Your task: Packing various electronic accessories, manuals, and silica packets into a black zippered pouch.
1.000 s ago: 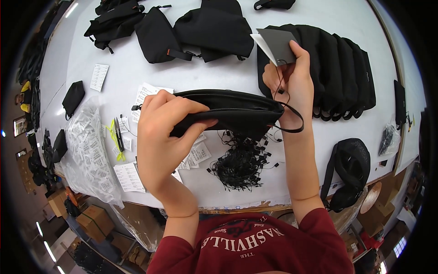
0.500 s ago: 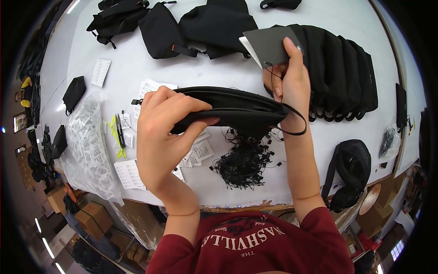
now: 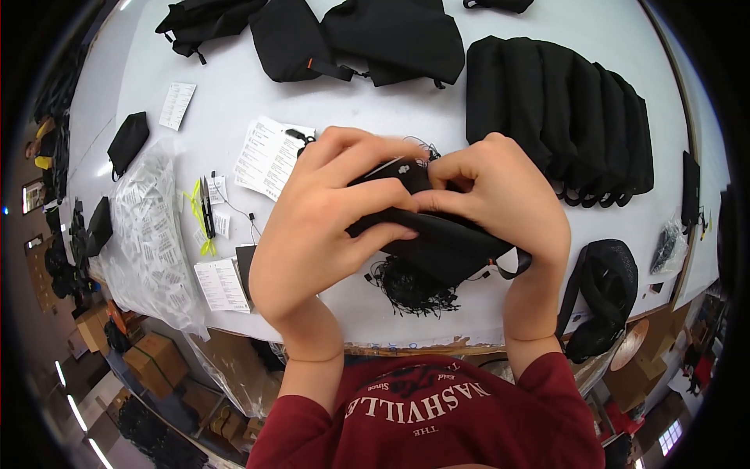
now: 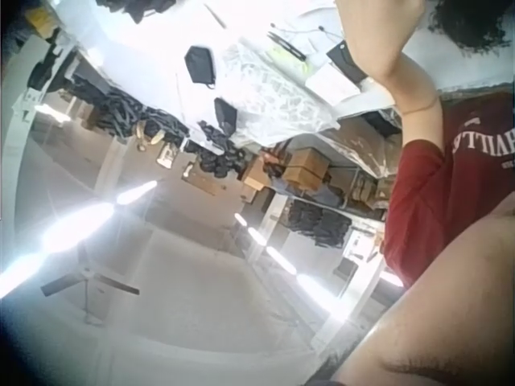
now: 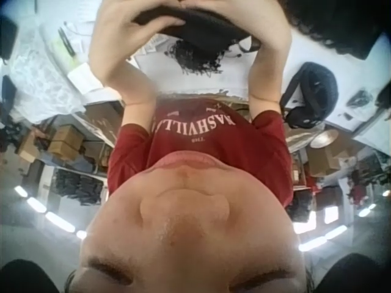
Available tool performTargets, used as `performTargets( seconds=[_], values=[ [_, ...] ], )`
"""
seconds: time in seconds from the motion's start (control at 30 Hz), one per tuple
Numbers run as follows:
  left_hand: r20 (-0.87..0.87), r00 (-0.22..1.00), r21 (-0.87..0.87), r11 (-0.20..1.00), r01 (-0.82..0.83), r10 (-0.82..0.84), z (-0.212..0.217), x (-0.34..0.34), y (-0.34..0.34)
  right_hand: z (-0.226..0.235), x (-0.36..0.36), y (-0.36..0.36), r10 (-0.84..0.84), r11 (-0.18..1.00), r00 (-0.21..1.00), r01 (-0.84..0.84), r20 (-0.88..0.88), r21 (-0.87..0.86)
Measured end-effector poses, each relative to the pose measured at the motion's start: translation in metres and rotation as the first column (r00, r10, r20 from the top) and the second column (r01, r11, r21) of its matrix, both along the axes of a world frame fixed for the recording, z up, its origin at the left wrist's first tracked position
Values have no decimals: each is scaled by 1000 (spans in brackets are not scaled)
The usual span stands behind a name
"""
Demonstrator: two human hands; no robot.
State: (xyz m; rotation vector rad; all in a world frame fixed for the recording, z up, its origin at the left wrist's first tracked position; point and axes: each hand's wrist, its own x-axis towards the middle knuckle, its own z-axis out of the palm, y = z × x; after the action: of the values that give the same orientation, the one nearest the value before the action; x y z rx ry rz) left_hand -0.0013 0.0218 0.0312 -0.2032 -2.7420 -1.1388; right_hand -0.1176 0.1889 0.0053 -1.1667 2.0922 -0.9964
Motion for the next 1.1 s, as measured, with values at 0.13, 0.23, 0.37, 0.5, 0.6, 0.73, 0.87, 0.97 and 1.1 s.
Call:
performTargets(
  seconds=[0.13,0.23,0.37,0.5,0.6,0.73,0.87,0.97,1.1],
  values=[
    [54,998,-109,994,-18,24,0,4,-5,3,-1,-1,-82,995,983,91,166,-47],
    [-32,997,-194,978,-80,75,0,5,-5,8,-6,1,-44,999,981,49,190,-21],
    [-179,977,-264,950,-166,120,8,8,1,-1,-2,-3,-115,993,963,112,243,26],
    [-319,908,-233,906,-353,272,6,25,9,-10,-2,-7,-8,998,989,-3,151,68],
    [-284,756,-56,777,-627,590,-20,63,-1,-10,4,-14,-25,998,999,24,22,50],
    [138,746,-279,748,-602,651,-63,112,3,-9,10,-18,-80,996,994,82,-70,23],
    [167,735,-264,748,-609,657,-76,117,10,-1,13,-17,-53,997,984,62,-172,46],
    [6,605,-83,603,-793,796,-61,110,12,5,16,-15,-40,997,972,53,-230,51],
    [-503,610,63,730,-680,612,-28,80,25,5,23,-14,60,998,962,-55,-265,26]
  ],
)
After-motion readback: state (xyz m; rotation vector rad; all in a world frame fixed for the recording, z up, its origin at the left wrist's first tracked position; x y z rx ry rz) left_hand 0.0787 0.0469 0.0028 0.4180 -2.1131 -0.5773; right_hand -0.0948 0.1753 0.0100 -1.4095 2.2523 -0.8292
